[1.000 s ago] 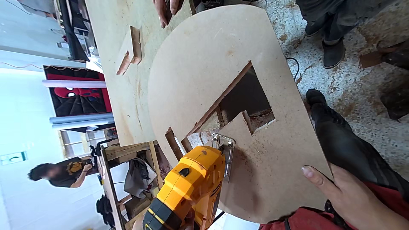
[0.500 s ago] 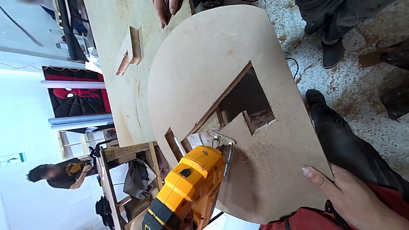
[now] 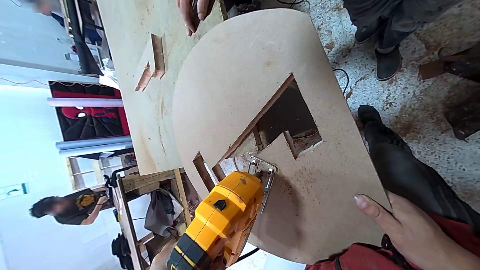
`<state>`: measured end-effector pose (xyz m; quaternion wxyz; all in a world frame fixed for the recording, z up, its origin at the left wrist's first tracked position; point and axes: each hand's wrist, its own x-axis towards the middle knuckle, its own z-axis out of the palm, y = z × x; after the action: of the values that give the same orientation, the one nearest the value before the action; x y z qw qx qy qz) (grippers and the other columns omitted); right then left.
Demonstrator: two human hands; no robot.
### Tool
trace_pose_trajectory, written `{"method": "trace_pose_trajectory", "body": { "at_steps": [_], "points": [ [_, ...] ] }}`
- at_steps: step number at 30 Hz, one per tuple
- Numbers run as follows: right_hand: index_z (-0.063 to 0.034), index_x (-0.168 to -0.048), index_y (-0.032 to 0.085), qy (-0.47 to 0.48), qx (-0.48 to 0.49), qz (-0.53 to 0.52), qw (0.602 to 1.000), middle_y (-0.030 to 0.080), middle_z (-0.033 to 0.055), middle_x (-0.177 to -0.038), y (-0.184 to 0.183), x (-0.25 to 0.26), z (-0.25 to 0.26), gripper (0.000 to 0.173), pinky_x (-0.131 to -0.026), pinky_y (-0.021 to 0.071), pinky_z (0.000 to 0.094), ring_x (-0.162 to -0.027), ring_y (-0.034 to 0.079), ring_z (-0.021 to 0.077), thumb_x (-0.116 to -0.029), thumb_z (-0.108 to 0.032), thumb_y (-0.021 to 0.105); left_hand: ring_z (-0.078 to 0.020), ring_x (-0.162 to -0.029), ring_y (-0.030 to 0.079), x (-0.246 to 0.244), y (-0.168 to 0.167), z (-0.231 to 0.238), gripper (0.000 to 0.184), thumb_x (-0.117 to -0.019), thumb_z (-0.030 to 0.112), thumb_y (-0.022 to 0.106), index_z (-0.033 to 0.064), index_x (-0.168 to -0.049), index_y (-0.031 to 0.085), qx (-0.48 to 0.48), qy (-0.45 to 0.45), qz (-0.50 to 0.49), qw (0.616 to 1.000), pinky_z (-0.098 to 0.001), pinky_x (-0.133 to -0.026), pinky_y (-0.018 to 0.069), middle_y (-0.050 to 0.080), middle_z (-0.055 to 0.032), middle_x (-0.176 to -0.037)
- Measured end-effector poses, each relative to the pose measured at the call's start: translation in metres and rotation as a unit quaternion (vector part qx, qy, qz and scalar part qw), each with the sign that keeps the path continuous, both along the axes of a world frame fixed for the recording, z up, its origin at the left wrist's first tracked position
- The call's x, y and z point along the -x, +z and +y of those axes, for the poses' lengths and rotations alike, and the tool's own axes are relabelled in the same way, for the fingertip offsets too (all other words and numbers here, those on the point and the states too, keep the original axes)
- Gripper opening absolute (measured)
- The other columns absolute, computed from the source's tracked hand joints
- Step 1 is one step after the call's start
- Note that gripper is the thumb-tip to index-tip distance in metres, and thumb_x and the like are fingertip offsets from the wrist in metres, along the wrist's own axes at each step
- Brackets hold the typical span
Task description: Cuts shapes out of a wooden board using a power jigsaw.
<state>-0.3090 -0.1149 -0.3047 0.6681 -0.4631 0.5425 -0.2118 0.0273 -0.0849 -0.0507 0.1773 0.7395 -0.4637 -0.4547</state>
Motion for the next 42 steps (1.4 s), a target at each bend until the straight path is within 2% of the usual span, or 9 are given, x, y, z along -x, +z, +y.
{"method": "trace_pose_trajectory", "body": {
  "at_steps": [4, 14, 21, 28, 31, 34, 36, 39, 42],
  "points": [
    [-0.0227, -0.114, 0.069, -0.001, -0.003, 0.002, 1.000, 0.072, -0.0120, -0.093, 0.001, 0.000, -0.001, 0.065, -0.077, 0.0599, 0.0237, -0.088, 0.069, -0.0027, -0.0911, -0.080, 0.048, -0.0213, -0.074, 0.073, -0.001, 0.003, -0.004, 0.037, -0.0853, 0.034, 0.083, 0.0074, -0.107, 0.068, -0.010, -0.014, -0.037, 0.999, -0.0405, -0.069, 0.0633, 0.074, -0.0092, -0.088],
    [-0.0233, -0.113, 0.069, 0.001, -0.009, 0.004, 1.000, 0.072, -0.0116, -0.092, 0.001, 0.000, 0.000, 0.066, -0.076, 0.0600, 0.0250, -0.087, 0.069, -0.0012, -0.0903, -0.081, 0.048, -0.0155, -0.085, 0.074, -0.007, 0.006, -0.018, 0.040, -0.0869, 0.037, 0.082, 0.0077, -0.111, 0.068, -0.001, -0.100, -0.072, 0.992, -0.0375, -0.079, 0.0629, 0.076, -0.0073, -0.096],
    [-0.0227, -0.111, 0.069, 0.005, -0.014, 0.008, 1.000, 0.071, -0.0117, -0.090, 0.002, 0.000, -0.002, 0.064, -0.075, 0.0601, 0.0244, -0.086, 0.069, -0.0018, -0.0914, -0.080, 0.048, -0.0158, -0.077, 0.071, -0.020, 0.010, -0.027, 0.040, -0.0859, 0.038, 0.080, 0.0039, -0.104, 0.069, -0.034, -0.150, -0.096, 0.983, -0.0404, -0.072, 0.0610, 0.073, -0.0108, -0.088],
    [-0.0232, -0.113, 0.069, 0.000, -0.013, 0.003, 1.000, 0.071, -0.0117, -0.091, 0.001, -0.001, -0.001, 0.064, -0.075, 0.0600, 0.0246, -0.086, 0.069, -0.0018, -0.0911, -0.080, 0.048, -0.0148, -0.078, 0.072, -0.020, 0.011, -0.036, 0.042, -0.0870, 0.040, 0.080, 0.0036, -0.107, 0.069, -0.040, -0.181, -0.108, 0.977, -0.0398, -0.073, 0.0619, 0.074, -0.0107, -0.089],
    [-0.0229, -0.111, 0.069, -0.002, -0.008, 0.002, 1.000, 0.071, -0.0116, -0.090, 0.000, -0.001, -0.001, 0.063, -0.075, 0.0599, 0.0243, -0.086, 0.069, -0.0015, -0.0912, -0.079, 0.048, -0.0111, -0.084, 0.072, -0.021, 0.013, -0.038, 0.045, -0.0871, 0.041, 0.080, 0.0035, -0.109, 0.069, -0.039, -0.202, -0.120, 0.971, -0.0369, -0.079, 0.0611, 0.074, -0.0096, -0.092],
    [-0.0227, -0.112, 0.070, -0.004, -0.010, 0.001, 1.000, 0.071, -0.0115, -0.090, 0.000, -0.001, -0.001, 0.063, -0.076, 0.0600, 0.0245, -0.086, 0.069, -0.0017, -0.0915, -0.079, 0.049, -0.0137, -0.081, 0.072, -0.020, 0.012, -0.042, 0.044, -0.0868, 0.040, 0.080, 0.0033, -0.108, 0.069, -0.043, -0.204, -0.115, 0.971, -0.0392, -0.075, 0.0617, 0.074, -0.0110, -0.090],
    [-0.0228, -0.111, 0.069, -0.002, -0.011, 0.003, 1.000, 0.071, -0.0116, -0.089, 0.001, -0.001, -0.002, 0.063, -0.074, 0.0597, 0.0242, -0.085, 0.069, -0.0014, -0.0913, -0.079, 0.048, -0.0098, -0.085, 0.072, -0.019, 0.013, -0.045, 0.043, -0.0881, 0.041, 0.080, 0.0051, -0.110, 0.069, -0.048, -0.215, -0.121, 0.968, -0.0350, -0.079, 0.0617, 0.075, -0.0083, -0.093],
    [-0.0225, -0.110, 0.069, 0.002, -0.013, 0.014, 1.000, 0.071, -0.0109, -0.088, 0.000, 0.000, -0.002, 0.066, -0.073, 0.0599, 0.0257, -0.084, 0.069, -0.0005, -0.0902, -0.081, 0.047, -0.0145, -0.083, 0.072, -0.019, 0.012, -0.042, 0.044, -0.0880, 0.039, 0.079, 0.0033, -0.111, 0.069, -0.054, -0.209, -0.113, 0.970, -0.0396, -0.077, 0.0616, 0.074, -0.0114, -0.092],
    [-0.0209, -0.112, 0.069, 0.006, -0.009, 0.027, 1.000, 0.071, -0.0093, -0.089, 0.000, 0.001, -0.003, 0.070, -0.073, 0.0601, 0.0280, -0.084, 0.069, 0.0009, -0.0891, -0.083, 0.046, -0.0093, -0.093, 0.072, -0.020, 0.012, -0.041, 0.045, -0.0881, 0.040, 0.078, 0.0054, -0.114, 0.067, -0.051, -0.223, -0.118, 0.966, -0.0350, -0.085, 0.0611, 0.074, -0.0078, -0.099]
  ]
}}
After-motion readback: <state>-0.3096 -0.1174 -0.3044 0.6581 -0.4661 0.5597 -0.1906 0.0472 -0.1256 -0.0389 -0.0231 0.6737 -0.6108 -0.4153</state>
